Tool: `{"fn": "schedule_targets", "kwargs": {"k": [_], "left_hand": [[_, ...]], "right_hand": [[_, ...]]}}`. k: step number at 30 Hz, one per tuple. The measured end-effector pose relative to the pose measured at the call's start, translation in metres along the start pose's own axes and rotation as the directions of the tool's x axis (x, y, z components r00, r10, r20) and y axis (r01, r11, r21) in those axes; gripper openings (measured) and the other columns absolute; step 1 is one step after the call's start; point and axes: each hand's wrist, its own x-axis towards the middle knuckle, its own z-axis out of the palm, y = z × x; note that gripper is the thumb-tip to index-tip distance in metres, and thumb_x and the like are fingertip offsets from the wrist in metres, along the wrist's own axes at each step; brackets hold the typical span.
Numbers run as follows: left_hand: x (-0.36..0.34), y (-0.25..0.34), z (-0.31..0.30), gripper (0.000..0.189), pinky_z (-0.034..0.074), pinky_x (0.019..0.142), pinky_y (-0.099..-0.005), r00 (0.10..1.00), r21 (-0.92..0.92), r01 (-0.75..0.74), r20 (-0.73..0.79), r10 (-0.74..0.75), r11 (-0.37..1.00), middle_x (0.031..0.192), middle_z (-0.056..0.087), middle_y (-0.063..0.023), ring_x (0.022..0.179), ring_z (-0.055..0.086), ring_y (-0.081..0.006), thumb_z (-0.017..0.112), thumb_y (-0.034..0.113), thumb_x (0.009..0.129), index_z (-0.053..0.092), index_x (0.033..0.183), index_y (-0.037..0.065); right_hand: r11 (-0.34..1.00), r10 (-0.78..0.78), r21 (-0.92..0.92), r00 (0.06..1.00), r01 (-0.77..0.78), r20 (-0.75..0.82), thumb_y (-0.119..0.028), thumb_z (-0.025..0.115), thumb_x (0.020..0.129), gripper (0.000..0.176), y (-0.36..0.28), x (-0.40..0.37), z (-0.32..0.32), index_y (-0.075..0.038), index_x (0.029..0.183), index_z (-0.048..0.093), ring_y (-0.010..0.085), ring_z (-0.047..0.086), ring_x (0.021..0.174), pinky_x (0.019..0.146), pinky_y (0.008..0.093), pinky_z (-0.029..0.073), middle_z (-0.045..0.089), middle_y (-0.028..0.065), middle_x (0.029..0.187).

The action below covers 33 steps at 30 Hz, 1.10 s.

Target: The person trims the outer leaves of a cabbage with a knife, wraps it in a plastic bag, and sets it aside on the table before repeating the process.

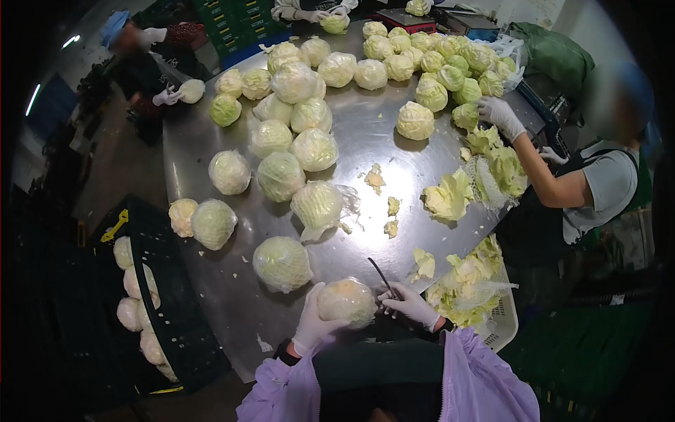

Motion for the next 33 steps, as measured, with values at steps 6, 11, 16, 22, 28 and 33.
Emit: {"fn": "schedule_targets", "kwargs": {"k": [6,11,16,22,28,33], "left_hand": [[0.021,0.049,0.038,0.105,0.037,0.103,-0.0438,0.989,0.424,-0.086,0.143,0.027,0.902,0.133,0.041,-0.02,0.125,0.04,-0.0358,0.082,0.055,0.057,0.038,0.134,0.0],[0.033,0.07,0.057,0.102,0.041,0.097,-0.044,0.981,0.54,-0.13,0.19,0.03,0.832,0.125,0.047,-0.0197,0.117,0.044,-0.0377,0.083,0.055,0.054,0.042,0.127,-0.003],[0.037,0.075,0.066,0.096,0.044,0.091,-0.0436,0.965,0.608,-0.233,0.24,0.105,0.759,0.12,0.05,-0.018,0.113,0.047,-0.0355,0.082,0.055,0.053,0.046,0.123,-0.001],[0.042,0.08,0.069,0.091,0.044,0.088,-0.0456,0.967,0.606,-0.203,0.245,0.063,0.769,0.118,0.05,-0.0165,0.109,0.047,-0.0358,0.083,0.052,0.055,0.047,0.121,0.001],[0.046,0.073,0.07,0.09,0.045,0.086,-0.0449,0.962,0.621,-0.256,0.236,0.134,0.741,0.117,0.051,-0.0151,0.107,0.049,-0.0334,0.082,0.052,0.056,0.048,0.12,-0.001],[0.056,0.083,0.083,0.09,0.046,0.084,-0.0428,0.958,0.686,-0.23,0.284,0.036,0.691,0.115,0.053,-0.0149,0.105,0.05,-0.0324,0.08,0.055,0.056,0.049,0.119,-0.001]], "right_hand": [[0.912,0.034,-0.39,0.97,-0.129,-0.241,-0.023,0.055,0.093,0.046,-0.019,-0.044,0.016,-0.004,0.133,0.043,0.02,0.065,0.077,0.071,0.0322,0.053,0.063,0.0138,0.101],[0.665,-0.358,-0.744,0.9,0.058,-0.249,-0.027,0.051,0.093,0.04,-0.021,-0.07,0.017,-0.006,0.127,0.047,0.0402,0.06,0.091,0.081,0.0463,0.048,0.064,0.0188,0.1],[0.637,-0.119,-0.765,0.97,-0.091,-0.214,-0.027,0.048,0.094,0.023,-0.022,-0.057,0.01,-0.004,0.096,0.049,0.04,0.062,0.08,0.07,0.0489,0.049,0.062,0.0203,0.089],[0.52,-0.056,-0.844,0.98,-0.133,-0.189,-0.026,0.047,0.093,0.023,-0.021,-0.061,0.002,-0.004,0.099,0.047,0.0399,0.063,0.074,0.066,0.0501,0.05,0.063,0.0201,0.083],[0.537,-0.047,-0.832,0.979,-0.141,-0.197,-0.025,0.046,0.093,0.022,-0.007,-0.056,-0.003,-0.004,0.098,0.046,0.0402,0.062,0.072,0.065,0.0503,0.049,0.063,0.0197,0.078],[0.549,-0.203,-0.829,0.947,-0.102,-0.251,-0.024,0.047,0.092,0.021,0.021,-0.041,-0.014,-0.003,0.095,0.046,0.0405,0.061,0.068,0.061,0.0516,0.048,0.061,0.0194,0.072]]}}
